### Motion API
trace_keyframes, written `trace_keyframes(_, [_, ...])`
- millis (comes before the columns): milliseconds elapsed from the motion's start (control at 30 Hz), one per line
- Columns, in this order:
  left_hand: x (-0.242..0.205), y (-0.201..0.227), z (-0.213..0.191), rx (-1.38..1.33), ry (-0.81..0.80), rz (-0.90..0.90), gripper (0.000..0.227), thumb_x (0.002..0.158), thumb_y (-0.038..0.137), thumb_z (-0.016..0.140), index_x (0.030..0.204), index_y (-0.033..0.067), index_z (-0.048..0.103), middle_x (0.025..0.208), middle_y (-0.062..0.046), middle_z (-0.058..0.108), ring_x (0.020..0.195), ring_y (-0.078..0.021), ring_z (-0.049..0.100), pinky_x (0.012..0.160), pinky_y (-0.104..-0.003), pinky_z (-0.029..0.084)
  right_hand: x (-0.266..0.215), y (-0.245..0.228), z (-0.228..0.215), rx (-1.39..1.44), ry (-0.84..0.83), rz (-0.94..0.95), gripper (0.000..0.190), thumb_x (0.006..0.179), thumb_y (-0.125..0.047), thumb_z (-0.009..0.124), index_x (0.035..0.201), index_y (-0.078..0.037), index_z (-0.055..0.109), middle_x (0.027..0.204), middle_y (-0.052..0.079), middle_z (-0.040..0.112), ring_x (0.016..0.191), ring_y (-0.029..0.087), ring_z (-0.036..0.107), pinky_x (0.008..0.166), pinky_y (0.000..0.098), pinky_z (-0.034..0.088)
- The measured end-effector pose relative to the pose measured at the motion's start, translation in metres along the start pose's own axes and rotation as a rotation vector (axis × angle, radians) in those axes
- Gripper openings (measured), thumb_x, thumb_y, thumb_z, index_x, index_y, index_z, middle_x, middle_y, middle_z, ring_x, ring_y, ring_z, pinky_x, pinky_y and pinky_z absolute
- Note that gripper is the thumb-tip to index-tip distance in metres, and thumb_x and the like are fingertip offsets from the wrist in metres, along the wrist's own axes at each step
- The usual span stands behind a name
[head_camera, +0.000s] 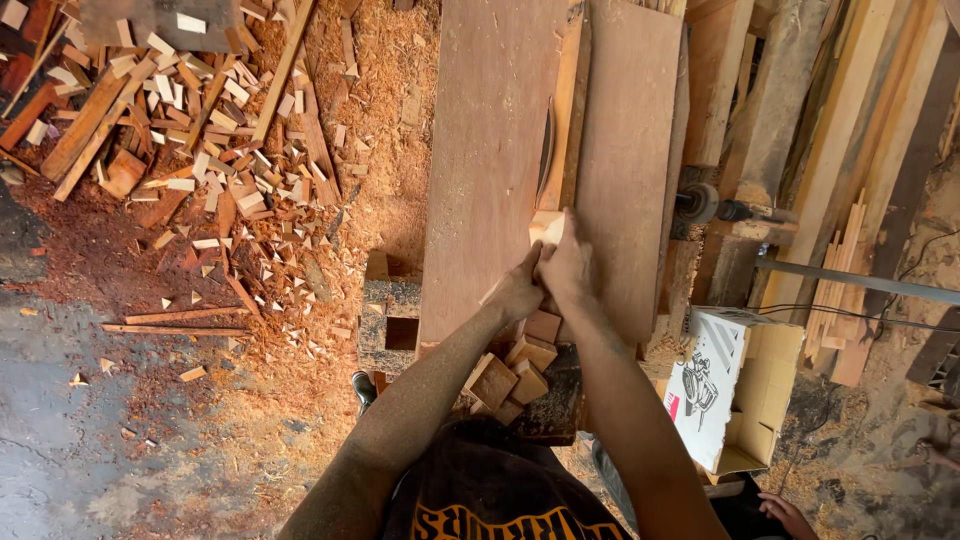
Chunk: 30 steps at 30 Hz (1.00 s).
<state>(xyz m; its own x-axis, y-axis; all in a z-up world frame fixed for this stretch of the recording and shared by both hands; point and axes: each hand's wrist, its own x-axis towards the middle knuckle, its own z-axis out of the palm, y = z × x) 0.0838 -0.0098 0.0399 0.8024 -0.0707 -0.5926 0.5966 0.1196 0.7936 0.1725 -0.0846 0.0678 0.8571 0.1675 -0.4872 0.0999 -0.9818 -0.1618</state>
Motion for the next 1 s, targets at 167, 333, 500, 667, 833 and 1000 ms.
trace_keyframes(167, [0.015,0.02,-0.008,-0.053,0.055,0.031,0.09,0.086,0.0,0.057,0.163,0.0133,0.011,0.127,-0.024,0.065,0.097,-0.0284,0.074,0.085,-0.039,0.062,0.035,-0.006,0.0,0.019,0.101,-0.046,0.072,0.094,-0.01,0.062,0.16,-0.012,0.031,0.096,0.032,0.072,0.092,0.048,0.072,0.081,0.0542,0.06])
trace_keyframes(333, [-0.015,0.015,-0.014,-0.106,0.106,-0.033,0.074,0.091,0.004,0.053,0.161,0.0078,0.03,0.108,-0.027,0.075,0.092,-0.0299,0.074,0.084,-0.041,0.06,0.06,-0.005,0.008,0.056,0.198,-0.13,0.073,0.091,-0.006,0.063,0.157,-0.012,0.034,0.108,0.033,0.07,0.099,0.05,0.069,0.089,0.0567,0.056])
trace_keyframes(500, [-0.045,-0.013,-0.015,-0.085,0.215,0.192,0.057,0.097,0.012,0.061,0.15,-0.0003,0.046,0.113,-0.024,0.073,0.095,-0.0262,0.074,0.085,-0.039,0.059,0.104,0.0,0.009,0.051,0.203,-0.108,0.071,0.094,-0.008,0.064,0.158,-0.013,0.035,0.112,0.033,0.068,0.104,0.047,0.069,0.091,0.0528,0.056])
trace_keyframes(667, [-0.08,-0.03,-0.032,-0.06,0.221,0.042,0.05,0.094,0.014,0.058,0.143,0.0018,0.06,0.095,-0.025,0.079,0.076,-0.0222,0.076,0.07,-0.037,0.061,0.101,-0.004,0.007,0.034,0.312,-0.25,0.079,0.086,-0.005,0.067,0.158,-0.01,0.035,0.113,0.023,0.075,0.103,0.037,0.073,0.095,0.0461,0.058])
trace_keyframes(833, [-0.083,-0.048,-0.047,0.01,0.274,-0.132,0.047,0.097,0.018,0.056,0.143,0.0063,0.058,0.113,-0.018,0.074,0.065,-0.0309,0.066,0.058,-0.047,0.056,-0.026,0.033,0.008,0.105,-0.02,-0.082,0.075,0.096,-0.007,0.068,0.161,-0.013,0.031,0.109,0.021,0.074,0.089,0.032,0.074,0.08,0.0446,0.059])
trace_keyframes(1000, [-0.063,-0.05,-0.031,0.247,0.411,0.263,0.04,0.1,0.024,0.066,0.134,0.0039,0.065,0.114,-0.023,0.076,0.088,-0.023,0.074,0.079,-0.037,0.063,-0.103,0.092,0.01,0.851,-0.109,-0.083,0.075,0.092,-0.005,0.067,0.159,-0.014,0.034,0.094,0.018,0.077,0.081,0.026,0.073,0.074,0.0372,0.06])
